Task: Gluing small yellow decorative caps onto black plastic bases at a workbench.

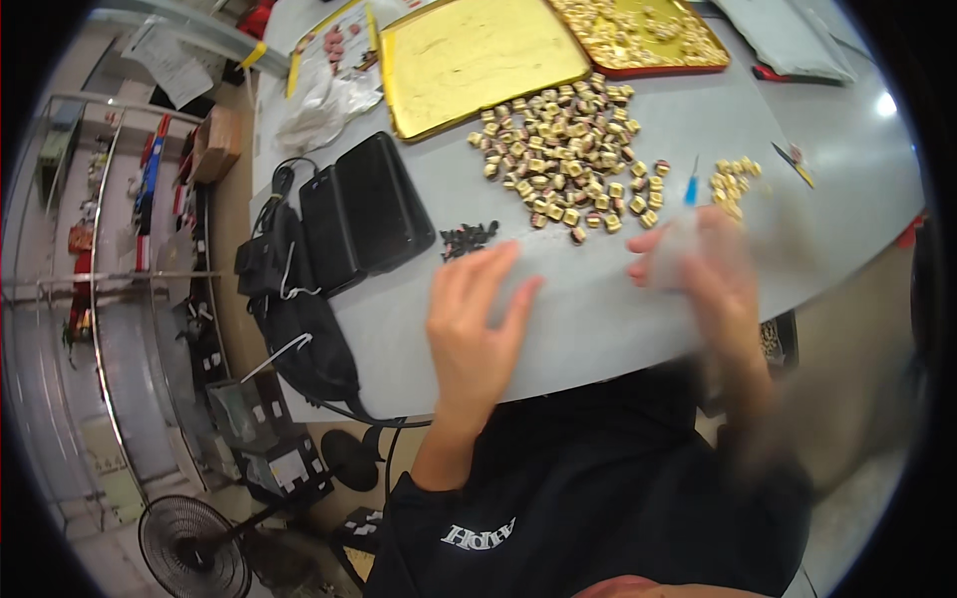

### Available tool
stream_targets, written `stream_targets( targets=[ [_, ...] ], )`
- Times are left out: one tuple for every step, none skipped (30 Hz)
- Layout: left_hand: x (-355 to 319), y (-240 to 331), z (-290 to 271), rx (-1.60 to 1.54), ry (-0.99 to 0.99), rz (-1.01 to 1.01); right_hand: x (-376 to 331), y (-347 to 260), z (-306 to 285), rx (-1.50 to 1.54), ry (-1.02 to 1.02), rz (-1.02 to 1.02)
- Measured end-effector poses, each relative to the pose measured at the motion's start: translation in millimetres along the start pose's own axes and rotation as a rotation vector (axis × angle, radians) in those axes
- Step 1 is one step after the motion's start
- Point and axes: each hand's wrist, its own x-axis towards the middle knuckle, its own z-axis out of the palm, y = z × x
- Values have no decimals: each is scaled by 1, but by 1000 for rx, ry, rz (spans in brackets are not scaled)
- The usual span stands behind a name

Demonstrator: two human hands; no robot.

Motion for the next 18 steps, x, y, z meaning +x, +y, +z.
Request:
stream_targets(
  targets=[
    [-2, -16, -5, 117, 71, -39, 4, -4, -4, -37, 17, -16],
    [-3, -26, -8, 233, 140, -76, 9, -6, -7, -26, -1, -6],
    [-3, -27, -11, 248, 142, -88, 12, -9, -9, -74, 23, -45],
    [-3, -28, -12, 242, 130, -103, 16, -12, -11, -123, 47, -84],
    [-2, -29, -13, 235, 117, -118, 20, -12, -11, -173, 73, -124],
    [-3, -30, -12, 228, 106, -132, 23, -11, -12, -165, 62, -115],
    [-2, -30, -9, 237, 108, -142, 26, -10, -12, -166, 67, -107],
    [-2, -31, -5, 241, 75, -137, 29, -9, -13, -168, 74, -100],
    [-1, -32, -1, 243, 41, -130, 31, -9, -13, -172, 82, -95],
    [0, -33, 2, 242, 7, -120, 31, -8, -13, -169, 79, -92],
    [1, -36, 5, 240, 3, -116, 29, -8, -12, -180, 55, -47],
    [1, -39, 6, 229, 4, -125, 28, -8, -10, -192, 33, -3],
    [0, -40, 6, 216, 4, -132, 28, -9, -10, -205, 13, 39],
    [1, -41, 7, 202, 3, -137, 29, -10, -10, -206, 24, 34],
    [2, -39, 7, 195, -3, -126, 29, -11, -11, -202, 7, 59],
    [4, -37, 8, 237, 7, -99, 29, -12, -11, -199, -11, 83],
    [5, -35, 8, 277, 18, -71, 29, -13, -12, -195, -28, 106],
    [5, -34, 9, 316, 30, -42, 29, -14, -12, -199, -13, 98]
  ],
)
